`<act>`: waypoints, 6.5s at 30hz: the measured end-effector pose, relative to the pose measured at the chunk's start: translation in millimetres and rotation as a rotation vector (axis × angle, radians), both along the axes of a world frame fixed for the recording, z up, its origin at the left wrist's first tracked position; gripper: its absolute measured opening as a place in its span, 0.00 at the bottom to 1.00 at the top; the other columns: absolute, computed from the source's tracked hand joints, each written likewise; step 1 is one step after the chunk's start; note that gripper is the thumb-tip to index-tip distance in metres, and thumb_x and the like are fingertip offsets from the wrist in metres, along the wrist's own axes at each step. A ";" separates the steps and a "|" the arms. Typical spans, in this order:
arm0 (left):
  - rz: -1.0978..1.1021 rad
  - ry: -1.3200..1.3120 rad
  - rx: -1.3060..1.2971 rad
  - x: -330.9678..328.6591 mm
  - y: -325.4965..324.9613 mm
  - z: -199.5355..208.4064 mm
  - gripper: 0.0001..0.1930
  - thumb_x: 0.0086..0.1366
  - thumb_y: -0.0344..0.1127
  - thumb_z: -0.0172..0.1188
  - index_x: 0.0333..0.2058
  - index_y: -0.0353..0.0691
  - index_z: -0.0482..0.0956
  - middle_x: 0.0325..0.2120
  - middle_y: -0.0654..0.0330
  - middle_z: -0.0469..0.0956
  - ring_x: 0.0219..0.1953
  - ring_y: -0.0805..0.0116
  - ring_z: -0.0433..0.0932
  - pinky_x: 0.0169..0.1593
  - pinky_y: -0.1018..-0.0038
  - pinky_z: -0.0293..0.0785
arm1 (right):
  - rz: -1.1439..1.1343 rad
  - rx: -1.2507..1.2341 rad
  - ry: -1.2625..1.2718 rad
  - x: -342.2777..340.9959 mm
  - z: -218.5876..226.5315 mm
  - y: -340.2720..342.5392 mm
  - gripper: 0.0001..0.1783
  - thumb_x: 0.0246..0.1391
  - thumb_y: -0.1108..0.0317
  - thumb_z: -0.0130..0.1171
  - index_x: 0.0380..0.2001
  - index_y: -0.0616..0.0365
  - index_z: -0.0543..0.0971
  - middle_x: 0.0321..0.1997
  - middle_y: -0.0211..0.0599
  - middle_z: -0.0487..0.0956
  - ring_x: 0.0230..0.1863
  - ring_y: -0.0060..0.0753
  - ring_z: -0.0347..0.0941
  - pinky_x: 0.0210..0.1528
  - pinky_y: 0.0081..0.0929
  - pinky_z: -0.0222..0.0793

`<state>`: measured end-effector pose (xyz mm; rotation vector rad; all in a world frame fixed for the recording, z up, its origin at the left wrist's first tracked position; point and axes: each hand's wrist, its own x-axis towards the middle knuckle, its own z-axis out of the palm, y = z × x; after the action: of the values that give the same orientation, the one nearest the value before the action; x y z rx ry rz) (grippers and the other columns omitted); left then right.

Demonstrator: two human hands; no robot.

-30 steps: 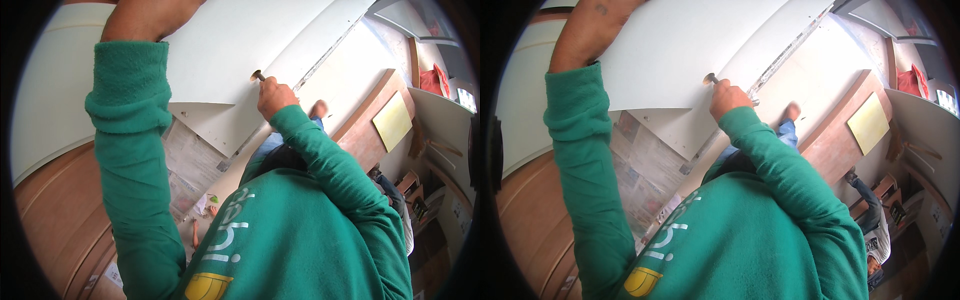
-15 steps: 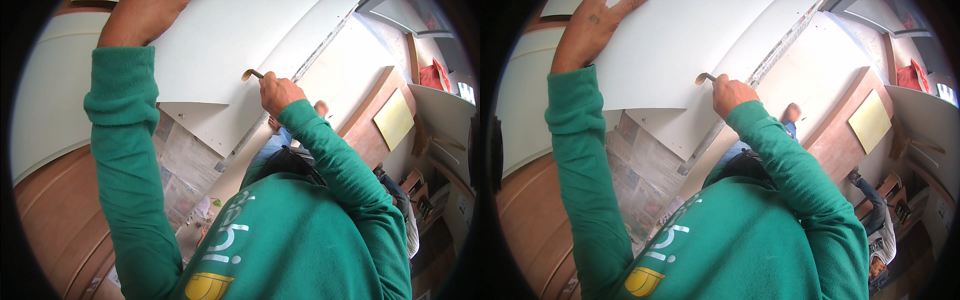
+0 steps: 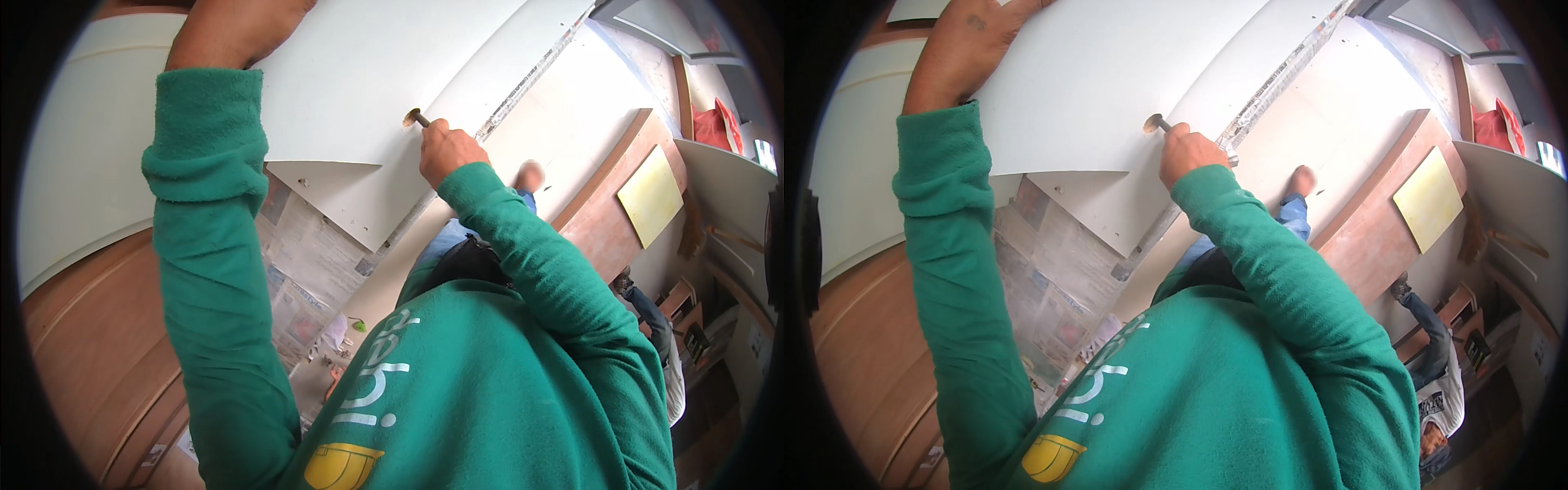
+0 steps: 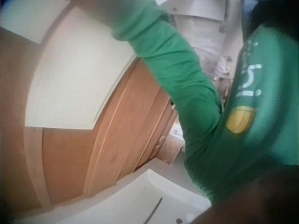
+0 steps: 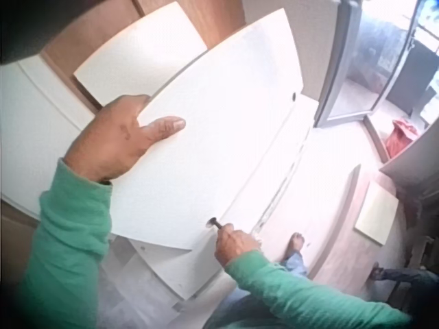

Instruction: The person uses a screwdriver to remove screws from a white particle board panel. They then lift the panel, flip it over, and continue to remove screws from the other side. The person is assembling or disassembling furniture components in a room with other workers present.

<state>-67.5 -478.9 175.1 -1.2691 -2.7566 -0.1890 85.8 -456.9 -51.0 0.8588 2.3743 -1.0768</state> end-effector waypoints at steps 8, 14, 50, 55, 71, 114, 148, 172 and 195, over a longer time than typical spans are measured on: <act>-0.012 -0.203 0.038 -20.3 6.0 0.6 0.30 0.68 0.53 0.64 0.50 0.26 0.80 0.44 0.38 0.83 0.44 0.48 0.84 0.52 0.60 0.78 | 0.325 -0.116 0.030 -24.8 -35.6 10.7 0.21 0.69 0.61 0.43 0.41 0.65 0.82 0.39 0.54 0.84 0.41 0.55 0.84 0.46 0.45 0.80; -0.019 -0.329 0.089 -7.3 6.3 6.6 0.29 0.68 0.53 0.64 0.49 0.26 0.80 0.41 0.39 0.84 0.42 0.50 0.83 0.50 0.61 0.78 | 0.134 -0.216 0.033 -11.3 -3.5 18.9 0.20 0.68 0.62 0.43 0.43 0.67 0.80 0.39 0.55 0.85 0.42 0.55 0.84 0.47 0.46 0.80; -0.075 -0.284 0.095 12.1 10.4 10.1 0.28 0.69 0.53 0.62 0.45 0.26 0.82 0.35 0.42 0.85 0.37 0.56 0.84 0.46 0.62 0.79 | 0.232 -0.032 0.212 -6.0 -35.7 -6.2 0.23 0.72 0.58 0.42 0.34 0.66 0.78 0.31 0.59 0.82 0.31 0.64 0.81 0.38 0.52 0.79; -0.100 -0.275 0.137 14.2 9.4 6.8 0.26 0.69 0.52 0.62 0.45 0.26 0.82 0.35 0.44 0.85 0.37 0.57 0.84 0.45 0.63 0.79 | -0.025 -0.559 -0.059 -17.4 -10.7 12.6 0.22 0.71 0.62 0.39 0.41 0.67 0.80 0.35 0.55 0.84 0.38 0.57 0.83 0.44 0.46 0.80; -0.060 -0.233 0.105 19.1 12.9 4.6 0.30 0.69 0.56 0.62 0.42 0.25 0.81 0.28 0.43 0.84 0.28 0.56 0.84 0.36 0.63 0.80 | -0.034 -0.121 0.098 0.7 -23.0 4.4 0.24 0.72 0.54 0.43 0.41 0.68 0.75 0.29 0.63 0.82 0.32 0.68 0.81 0.39 0.57 0.77; 0.022 -0.284 0.089 21.5 23.5 1.2 0.28 0.67 0.54 0.64 0.46 0.27 0.80 0.35 0.46 0.84 0.35 0.59 0.84 0.43 0.65 0.80 | -0.795 -2.087 -0.040 7.6 -27.1 26.0 0.13 0.69 0.63 0.43 0.27 0.48 0.66 0.18 0.17 0.56 0.13 0.10 0.47 0.08 0.13 0.45; 0.118 -0.128 -0.100 11.2 -47.0 18.5 0.33 0.63 0.54 0.69 0.48 0.23 0.77 0.44 0.33 0.81 0.48 0.40 0.82 0.54 0.55 0.77 | -0.032 0.045 0.430 89.0 -11.1 68.5 0.18 0.69 0.60 0.49 0.36 0.65 0.79 0.29 0.61 0.79 0.36 0.64 0.78 0.42 0.52 0.73; 0.206 -0.192 -0.001 -37.8 -83.1 -8.2 0.38 0.56 0.52 0.75 0.56 0.27 0.78 0.54 0.40 0.79 0.57 0.46 0.79 0.63 0.59 0.73 | 0.539 0.736 0.297 2.5 0.4 31.2 0.10 0.66 0.69 0.47 0.39 0.66 0.74 0.39 0.57 0.82 0.39 0.60 0.84 0.42 0.53 0.81; 0.210 -0.052 0.012 -1.9 -80.2 -2.9 0.32 0.58 0.51 0.74 0.52 0.29 0.80 0.48 0.43 0.83 0.51 0.48 0.82 0.58 0.59 0.78 | 0.278 0.256 0.133 0.2 -8.6 11.9 0.20 0.64 0.63 0.47 0.49 0.68 0.77 0.44 0.64 0.83 0.49 0.65 0.81 0.56 0.50 0.76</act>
<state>-69.4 -559.1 172.2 -0.9753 -2.9030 -0.2235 86.0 -445.0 -59.6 0.5260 2.6852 -0.7524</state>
